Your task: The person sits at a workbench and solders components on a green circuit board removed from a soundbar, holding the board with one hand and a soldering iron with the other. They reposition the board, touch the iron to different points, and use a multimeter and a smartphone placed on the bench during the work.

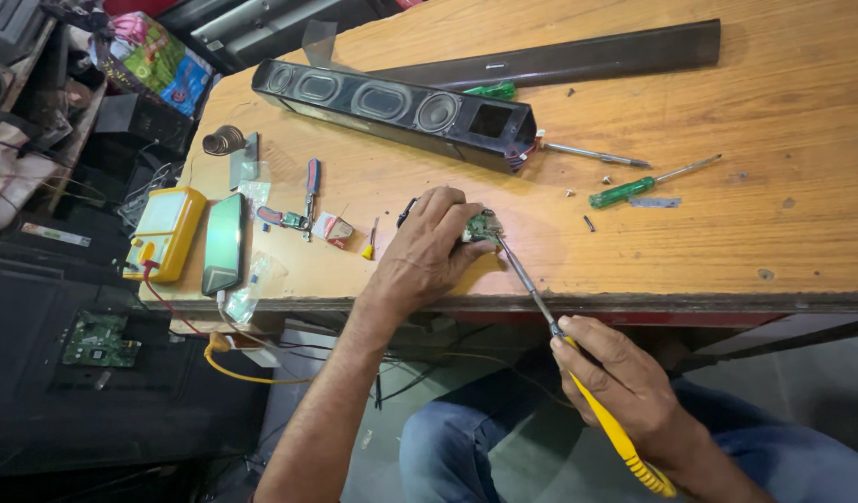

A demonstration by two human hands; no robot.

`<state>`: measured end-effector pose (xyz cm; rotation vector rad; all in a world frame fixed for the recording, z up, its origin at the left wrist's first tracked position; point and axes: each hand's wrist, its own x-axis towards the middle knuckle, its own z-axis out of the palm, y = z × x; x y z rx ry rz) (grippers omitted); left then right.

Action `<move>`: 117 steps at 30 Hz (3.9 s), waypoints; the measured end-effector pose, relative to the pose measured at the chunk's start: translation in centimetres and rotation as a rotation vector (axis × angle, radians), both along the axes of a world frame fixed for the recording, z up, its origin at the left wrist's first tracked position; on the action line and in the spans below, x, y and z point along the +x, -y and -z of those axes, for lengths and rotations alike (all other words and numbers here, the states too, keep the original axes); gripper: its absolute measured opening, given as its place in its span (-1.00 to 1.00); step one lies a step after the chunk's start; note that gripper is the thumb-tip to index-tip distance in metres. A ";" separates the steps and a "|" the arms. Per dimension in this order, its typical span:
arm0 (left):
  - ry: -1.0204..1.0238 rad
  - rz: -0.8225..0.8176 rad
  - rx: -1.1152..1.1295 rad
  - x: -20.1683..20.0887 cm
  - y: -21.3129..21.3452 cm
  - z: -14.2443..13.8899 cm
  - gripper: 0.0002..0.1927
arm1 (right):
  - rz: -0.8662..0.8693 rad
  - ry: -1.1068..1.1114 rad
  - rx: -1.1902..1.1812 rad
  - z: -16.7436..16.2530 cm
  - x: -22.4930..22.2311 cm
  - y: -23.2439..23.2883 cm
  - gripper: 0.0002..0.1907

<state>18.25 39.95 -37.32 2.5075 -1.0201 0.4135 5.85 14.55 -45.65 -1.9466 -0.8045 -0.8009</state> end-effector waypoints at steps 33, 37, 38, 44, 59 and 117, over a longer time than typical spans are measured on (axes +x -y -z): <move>-0.006 -0.016 -0.002 -0.1 0.1 0.1 -0.54 | -0.020 -0.077 0.063 -0.3 0.4 0.8 -0.63; 0.001 -0.019 0.002 -0.1 0.1 0.1 -0.54 | -0.039 -0.031 0.019 0.1 0.1 0.3 -0.59; 0.004 -0.017 0.004 0.0 0.1 0.1 -0.53 | -0.028 -0.022 0.022 0.2 0.1 0.2 -0.59; 0.002 -0.022 0.001 -0.1 0.2 0.1 -0.53 | -0.020 -0.034 0.044 0.9 -0.2 -0.4 -0.58; 0.001 -0.041 -0.015 -0.2 0.0 0.2 -0.53 | 0.004 0.043 0.104 1.6 -0.4 -0.7 -0.69; -0.039 -0.056 -0.023 -0.8 -1.4 1.2 -0.28 | 0.200 -0.622 0.242 -6.1 5.9 4.3 -0.80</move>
